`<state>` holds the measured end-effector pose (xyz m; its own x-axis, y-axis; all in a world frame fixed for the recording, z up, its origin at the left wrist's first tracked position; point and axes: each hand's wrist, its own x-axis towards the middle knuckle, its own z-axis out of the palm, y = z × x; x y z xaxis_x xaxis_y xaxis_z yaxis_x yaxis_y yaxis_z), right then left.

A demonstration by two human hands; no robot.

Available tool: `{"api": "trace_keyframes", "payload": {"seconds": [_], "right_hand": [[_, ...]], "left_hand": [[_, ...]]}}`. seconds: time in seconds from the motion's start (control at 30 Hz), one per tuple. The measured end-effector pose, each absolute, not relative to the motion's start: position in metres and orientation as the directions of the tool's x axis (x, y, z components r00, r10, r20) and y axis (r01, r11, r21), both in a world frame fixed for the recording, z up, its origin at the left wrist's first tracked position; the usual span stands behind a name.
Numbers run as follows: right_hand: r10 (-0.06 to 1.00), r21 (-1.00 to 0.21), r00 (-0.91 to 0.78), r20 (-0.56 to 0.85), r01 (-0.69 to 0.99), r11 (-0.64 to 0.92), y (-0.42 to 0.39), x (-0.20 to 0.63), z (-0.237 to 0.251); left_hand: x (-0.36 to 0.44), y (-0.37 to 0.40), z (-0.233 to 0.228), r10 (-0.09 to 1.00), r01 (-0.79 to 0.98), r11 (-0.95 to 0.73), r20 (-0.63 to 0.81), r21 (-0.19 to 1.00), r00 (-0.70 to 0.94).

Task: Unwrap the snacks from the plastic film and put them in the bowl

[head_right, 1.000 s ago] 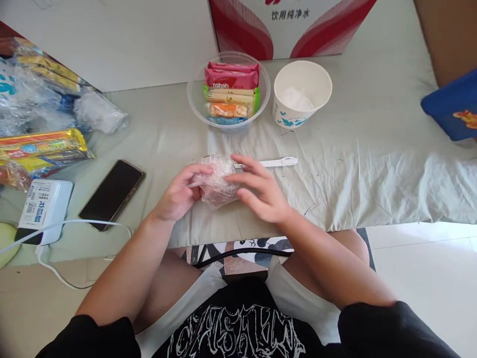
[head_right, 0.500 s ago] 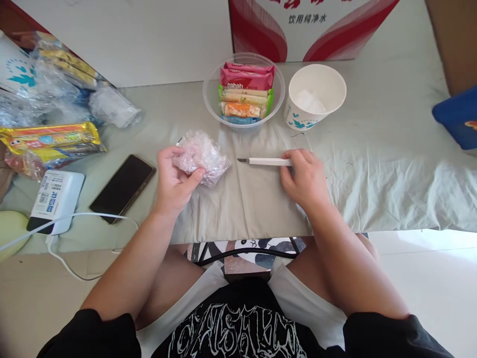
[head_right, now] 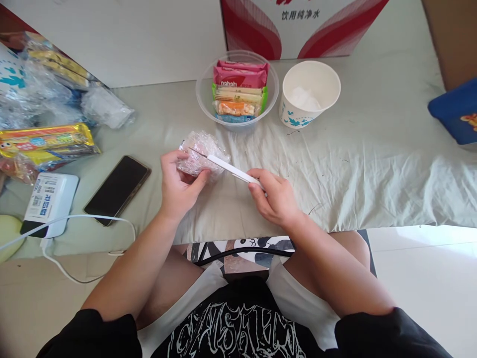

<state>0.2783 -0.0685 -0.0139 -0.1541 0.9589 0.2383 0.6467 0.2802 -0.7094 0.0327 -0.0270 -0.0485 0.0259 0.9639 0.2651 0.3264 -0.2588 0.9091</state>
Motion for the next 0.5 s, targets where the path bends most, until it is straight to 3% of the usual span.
{"api": "trace_keyframes", "payload": {"seconds": [0.1, 0.23, 0.5], "right_hand": [[0.951, -0.699, -0.19, 0.242, 0.646, 0.307, -0.065, 0.269, -0.02], [0.957, -0.688, -0.224, 0.185, 0.666, 0.289, -0.058, 0.27, -0.021], [0.964, -0.715, -0.254, 0.079, 0.66, 0.233, -0.056, 0.28, -0.009]], "left_hand": [[0.036, -0.026, -0.048, 0.958, 0.336, -0.283, 0.284, 0.898, 0.046], [0.036, -0.019, -0.047, 0.957, 0.236, -0.267, 0.285, 0.935, -0.047], [0.007, -0.001, -0.027, 0.975, -0.066, -0.039, 0.024, 0.997, -0.222]]}}
